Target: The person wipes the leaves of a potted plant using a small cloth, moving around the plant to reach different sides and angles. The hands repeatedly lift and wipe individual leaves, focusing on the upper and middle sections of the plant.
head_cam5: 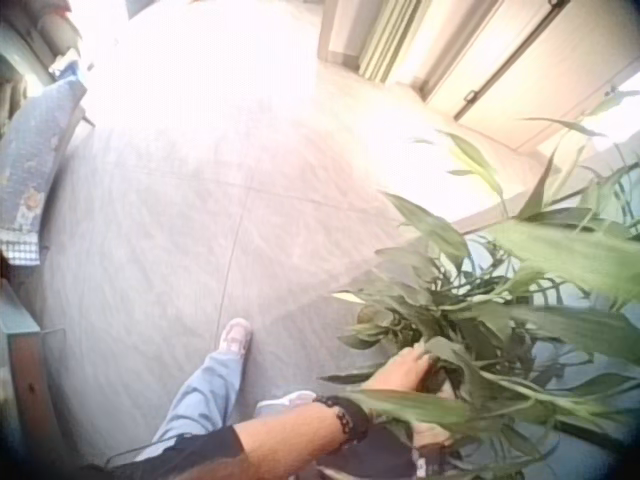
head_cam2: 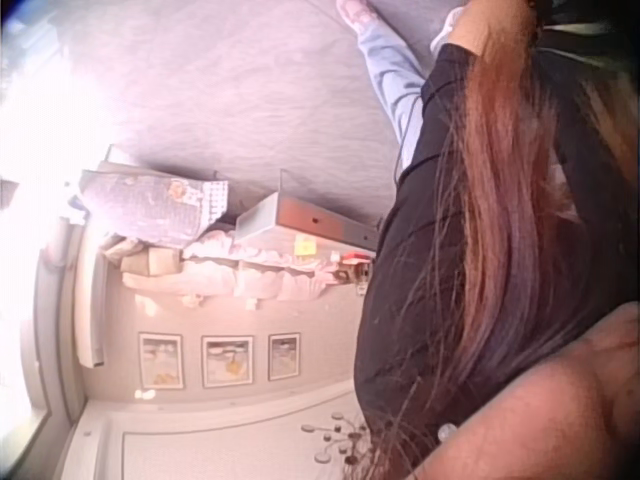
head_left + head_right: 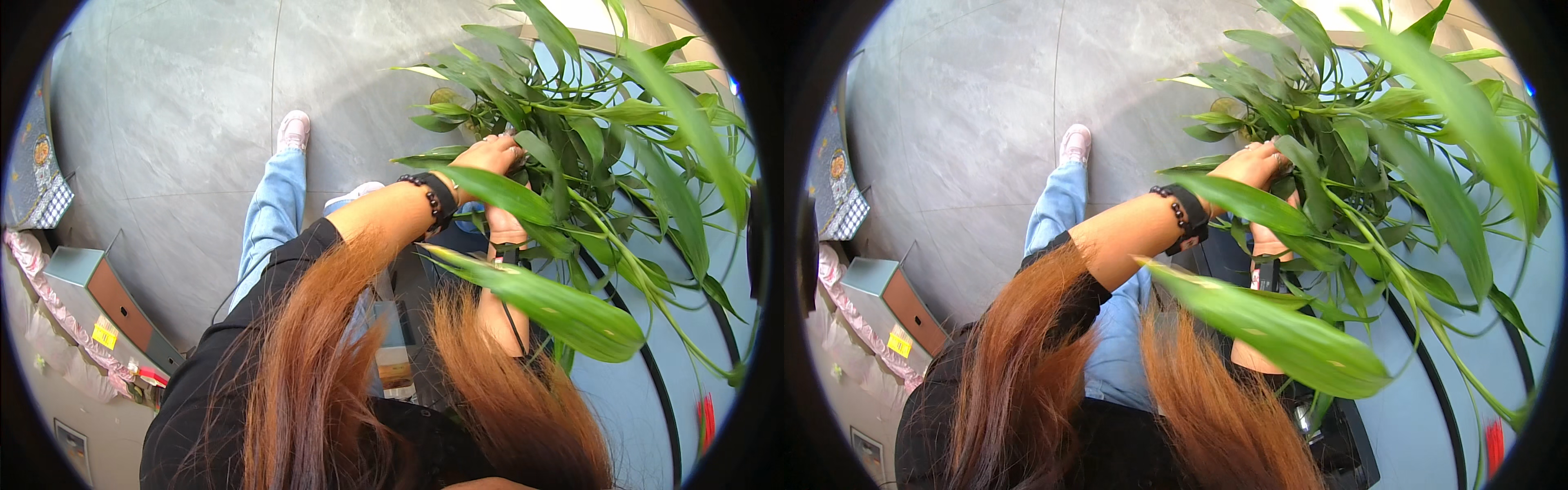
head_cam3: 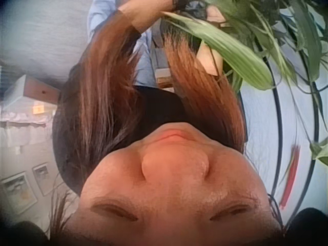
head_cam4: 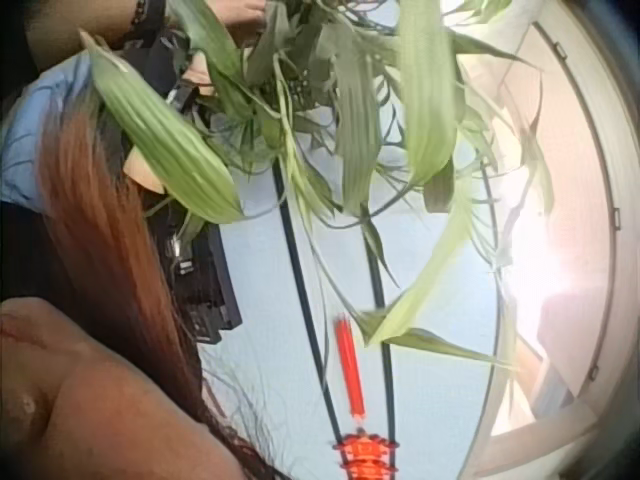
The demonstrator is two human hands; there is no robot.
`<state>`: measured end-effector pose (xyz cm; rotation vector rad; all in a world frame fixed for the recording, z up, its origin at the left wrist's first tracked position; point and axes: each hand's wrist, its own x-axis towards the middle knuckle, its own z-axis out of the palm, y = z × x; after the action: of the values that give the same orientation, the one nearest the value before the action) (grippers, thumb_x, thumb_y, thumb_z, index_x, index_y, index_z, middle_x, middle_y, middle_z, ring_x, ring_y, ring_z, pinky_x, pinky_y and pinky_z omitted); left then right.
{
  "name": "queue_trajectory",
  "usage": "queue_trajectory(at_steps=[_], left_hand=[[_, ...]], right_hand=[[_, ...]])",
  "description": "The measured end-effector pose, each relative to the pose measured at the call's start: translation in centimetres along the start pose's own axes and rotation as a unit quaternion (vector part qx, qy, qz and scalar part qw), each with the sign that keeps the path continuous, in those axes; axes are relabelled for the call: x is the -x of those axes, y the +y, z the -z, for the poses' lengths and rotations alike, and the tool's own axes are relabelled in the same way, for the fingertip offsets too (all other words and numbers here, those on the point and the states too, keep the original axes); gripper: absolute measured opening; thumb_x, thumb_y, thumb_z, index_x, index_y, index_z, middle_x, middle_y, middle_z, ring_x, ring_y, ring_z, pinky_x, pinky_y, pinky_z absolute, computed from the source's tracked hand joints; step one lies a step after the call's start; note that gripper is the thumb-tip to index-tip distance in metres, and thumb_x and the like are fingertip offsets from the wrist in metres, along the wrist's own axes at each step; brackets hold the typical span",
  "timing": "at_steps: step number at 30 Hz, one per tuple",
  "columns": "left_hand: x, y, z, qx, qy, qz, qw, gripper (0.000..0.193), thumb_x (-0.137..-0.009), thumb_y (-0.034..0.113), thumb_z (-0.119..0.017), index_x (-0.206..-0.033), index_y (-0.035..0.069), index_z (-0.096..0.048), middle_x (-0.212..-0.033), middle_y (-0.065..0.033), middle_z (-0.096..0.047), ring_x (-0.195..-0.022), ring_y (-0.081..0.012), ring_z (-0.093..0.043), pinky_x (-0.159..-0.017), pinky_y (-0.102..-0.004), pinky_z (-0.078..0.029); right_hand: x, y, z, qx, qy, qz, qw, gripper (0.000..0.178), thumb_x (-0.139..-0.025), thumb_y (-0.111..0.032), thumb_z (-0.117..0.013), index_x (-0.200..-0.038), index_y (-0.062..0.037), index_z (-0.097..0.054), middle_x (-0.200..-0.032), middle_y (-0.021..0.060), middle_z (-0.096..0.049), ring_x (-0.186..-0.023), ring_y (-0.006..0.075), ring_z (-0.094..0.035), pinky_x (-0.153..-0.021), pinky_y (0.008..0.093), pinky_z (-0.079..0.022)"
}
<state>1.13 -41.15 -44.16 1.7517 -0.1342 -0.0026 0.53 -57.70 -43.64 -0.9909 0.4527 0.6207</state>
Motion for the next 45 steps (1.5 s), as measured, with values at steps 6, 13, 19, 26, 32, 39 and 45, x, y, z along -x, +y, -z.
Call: queue_trajectory(at_steps=[6, 13, 19, 26, 32, 39, 45], left_hand=[[3.8, -0.8, 1.0, -0.066, 0.100, -0.031, 0.992, 0.035, -0.083, 0.020, -0.063, -0.116, 0.010, -0.064, -0.121, -0.0125, -0.057, -0.105, -0.0342, -0.057, -0.093, -0.0420, -0.049], [6.5, -4.2, 3.1, -0.079, 0.074, 0.115, 0.987, 0.025, -0.081, 0.006, -0.066, -0.104, 0.002, -0.061, -0.114, -0.0206, -0.060, -0.106, -0.0401, -0.057, -0.092, -0.0446, -0.049], [5.4, -1.5, 4.1, -0.029, 0.196, 0.078, 0.977, 0.024, -0.080, 0.008, -0.068, -0.102, 0.003, -0.060, -0.111, -0.0185, -0.062, -0.110, -0.0401, -0.057, -0.095, -0.0450, -0.048], [3.2, 1.0, 3.5, -0.155, 0.164, -0.067, 0.972, 0.026, -0.074, 0.006, -0.064, -0.100, 0.002, -0.063, -0.110, -0.0174, -0.059, -0.108, -0.0382, -0.056, -0.095, -0.0439, -0.048], [3.2, 0.4, 6.8, -0.087, 0.144, 0.124, 0.978, 0.021, -0.077, 0.006, -0.061, -0.097, 0.002, -0.064, -0.098, -0.0158, -0.062, -0.093, -0.0373, -0.060, -0.086, -0.0434, -0.050], [2.5, 1.2, 4.8, -0.087, 0.130, -0.086, 0.984, 0.034, -0.078, 0.012, -0.066, -0.111, 0.005, -0.064, -0.121, -0.0155, -0.057, -0.114, -0.0383, -0.054, -0.094, -0.0433, -0.049], [6.8, -1.3, 5.8, -0.146, -0.028, -0.053, 0.987, 0.027, -0.073, 0.008, -0.070, -0.099, 0.008, -0.065, -0.116, -0.0072, -0.059, -0.099, -0.0314, -0.054, -0.091, -0.0397, -0.048]], right_hand=[[0.1, -0.4, -1.1, -0.146, -0.040, -0.054, 0.987, 0.037, -0.102, -0.026, -0.045, -0.129, -0.0019, -0.054, -0.133, 0.0140, -0.057, -0.122, 0.0283, -0.053, -0.107, 0.0445, -0.040], [-0.6, -0.7, -1.6, -0.153, 0.142, -0.013, 0.978, 0.041, -0.098, -0.019, -0.047, -0.131, 0.0038, -0.054, -0.136, 0.0201, -0.056, -0.129, 0.0367, -0.048, -0.115, 0.0535, -0.031], [-1.6, -0.3, -0.6, -0.242, 0.158, -0.032, 0.957, 0.031, -0.097, -0.024, -0.054, -0.116, -0.0027, -0.064, -0.120, 0.0167, -0.065, -0.114, 0.0337, -0.058, -0.102, 0.0474, -0.045], [-2.6, 0.0, -3.2, -0.072, -0.001, -0.026, 0.997, 0.025, -0.098, -0.016, -0.056, -0.118, -0.0020, -0.061, -0.119, 0.0111, -0.062, -0.108, 0.0241, -0.059, -0.094, 0.0379, -0.047], [-2.1, -0.2, -4.9, 0.060, -0.034, -0.032, 0.997, 0.037, -0.102, -0.023, -0.049, -0.133, -0.0026, -0.054, -0.135, 0.0091, -0.058, -0.126, 0.0239, -0.053, -0.108, 0.0424, -0.042], [-1.4, 1.3, -5.4, -0.117, -0.014, -0.058, 0.991, 0.041, -0.105, -0.031, -0.042, -0.133, -0.0024, -0.053, -0.133, 0.0142, -0.057, -0.124, 0.0260, -0.053, -0.110, 0.0440, -0.039], [-1.5, 1.0, -5.2, -0.177, -0.007, -0.147, 0.973, 0.037, -0.102, -0.027, -0.049, -0.129, -0.0029, -0.056, -0.131, 0.0128, -0.060, -0.122, 0.0308, -0.055, -0.108, 0.0481, -0.041]])
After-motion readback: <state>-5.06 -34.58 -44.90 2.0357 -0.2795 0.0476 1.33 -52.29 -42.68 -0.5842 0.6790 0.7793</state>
